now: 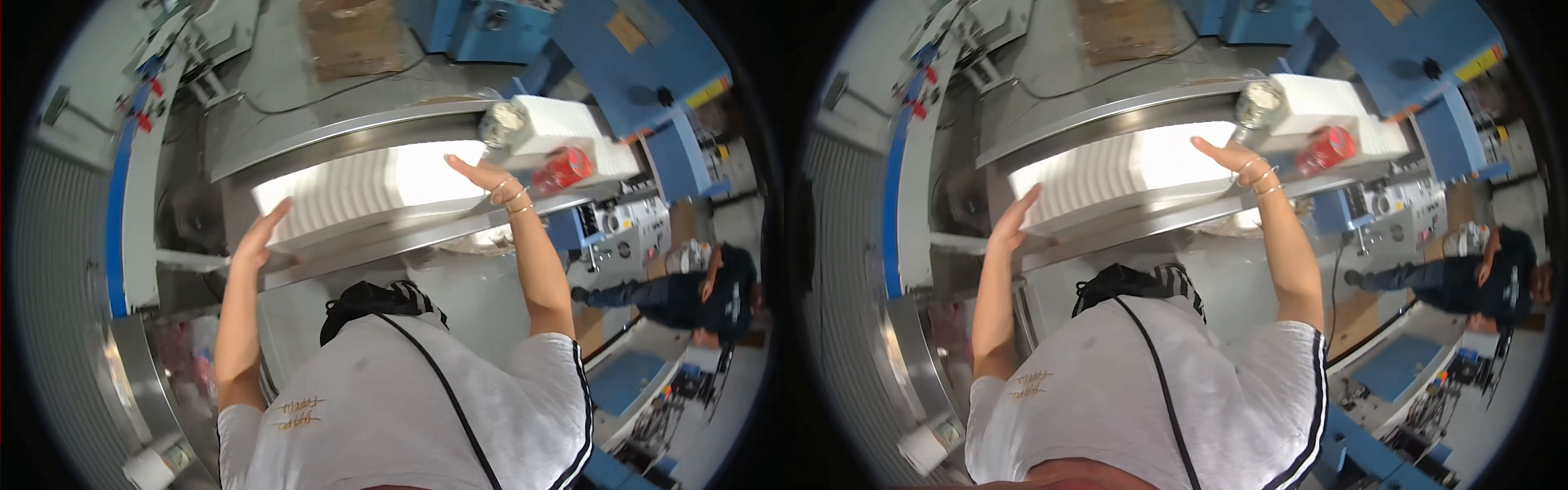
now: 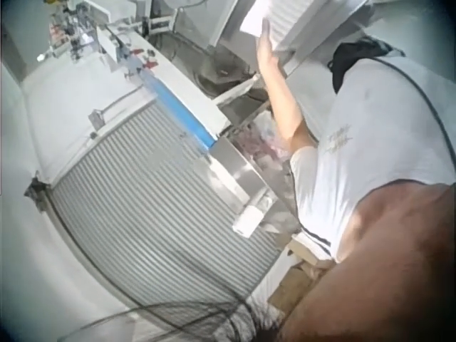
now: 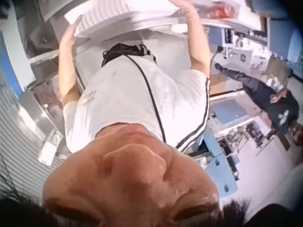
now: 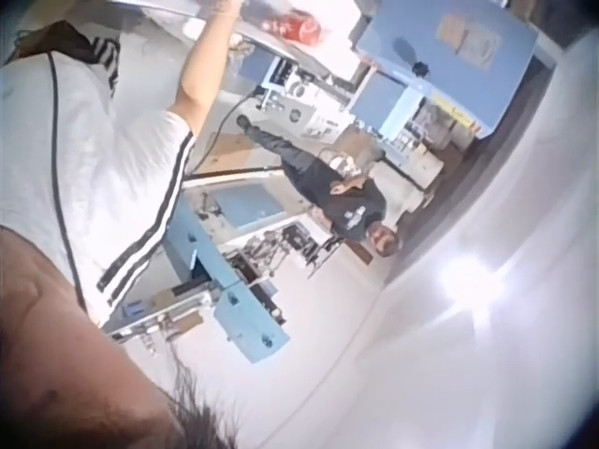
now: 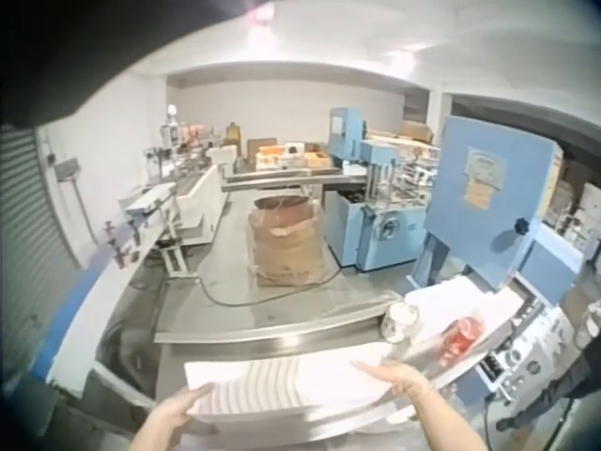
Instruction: Placing stacks of paper napkins onto a conveyor belt for packaging.
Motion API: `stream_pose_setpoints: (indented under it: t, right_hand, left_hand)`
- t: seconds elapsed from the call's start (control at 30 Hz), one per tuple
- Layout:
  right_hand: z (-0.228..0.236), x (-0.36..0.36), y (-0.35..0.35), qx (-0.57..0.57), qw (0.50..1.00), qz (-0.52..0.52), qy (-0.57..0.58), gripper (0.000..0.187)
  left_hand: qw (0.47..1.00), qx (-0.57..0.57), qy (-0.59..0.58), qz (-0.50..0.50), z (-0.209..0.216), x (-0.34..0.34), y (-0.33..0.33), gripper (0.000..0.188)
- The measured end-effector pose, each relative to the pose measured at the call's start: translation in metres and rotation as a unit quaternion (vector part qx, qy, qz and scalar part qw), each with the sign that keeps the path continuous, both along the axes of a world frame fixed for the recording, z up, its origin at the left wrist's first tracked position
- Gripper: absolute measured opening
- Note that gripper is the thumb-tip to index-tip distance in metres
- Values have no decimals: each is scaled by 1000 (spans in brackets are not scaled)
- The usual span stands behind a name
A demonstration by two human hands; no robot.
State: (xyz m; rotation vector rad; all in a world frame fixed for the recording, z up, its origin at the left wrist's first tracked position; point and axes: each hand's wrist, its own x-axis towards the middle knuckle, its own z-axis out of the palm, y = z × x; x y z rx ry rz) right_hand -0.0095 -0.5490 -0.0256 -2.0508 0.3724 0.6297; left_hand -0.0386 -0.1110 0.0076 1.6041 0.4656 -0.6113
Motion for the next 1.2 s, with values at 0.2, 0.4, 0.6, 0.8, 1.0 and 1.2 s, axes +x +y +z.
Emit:
stream_pose_setpoints:
  t: [0.2,0.4,0.6,0.8,1.0,1.2]
  right_hand:
    - [32,-8,53,84,995,36,-44,75]
    - [35,2,90,157,976,5,-150,63]
    - [62,23,132,224,955,50,-186,62]
    - [85,58,279,248,915,210,-239,58]
    - [108,38,540,307,856,376,-179,58]
    - [86,-19,774,335,754,565,-4,43]
  left_hand:
    - [997,-12,-58,-51,3,8,-20,61]
    - [985,-91,-147,29,-22,-2,7,53]
    - [984,-46,-161,65,14,-27,52,77]
    - [907,-64,-333,249,39,-113,167,70]
    - [836,-8,-343,429,45,-220,322,64]
    - [776,44,-231,586,35,-341,420,70]
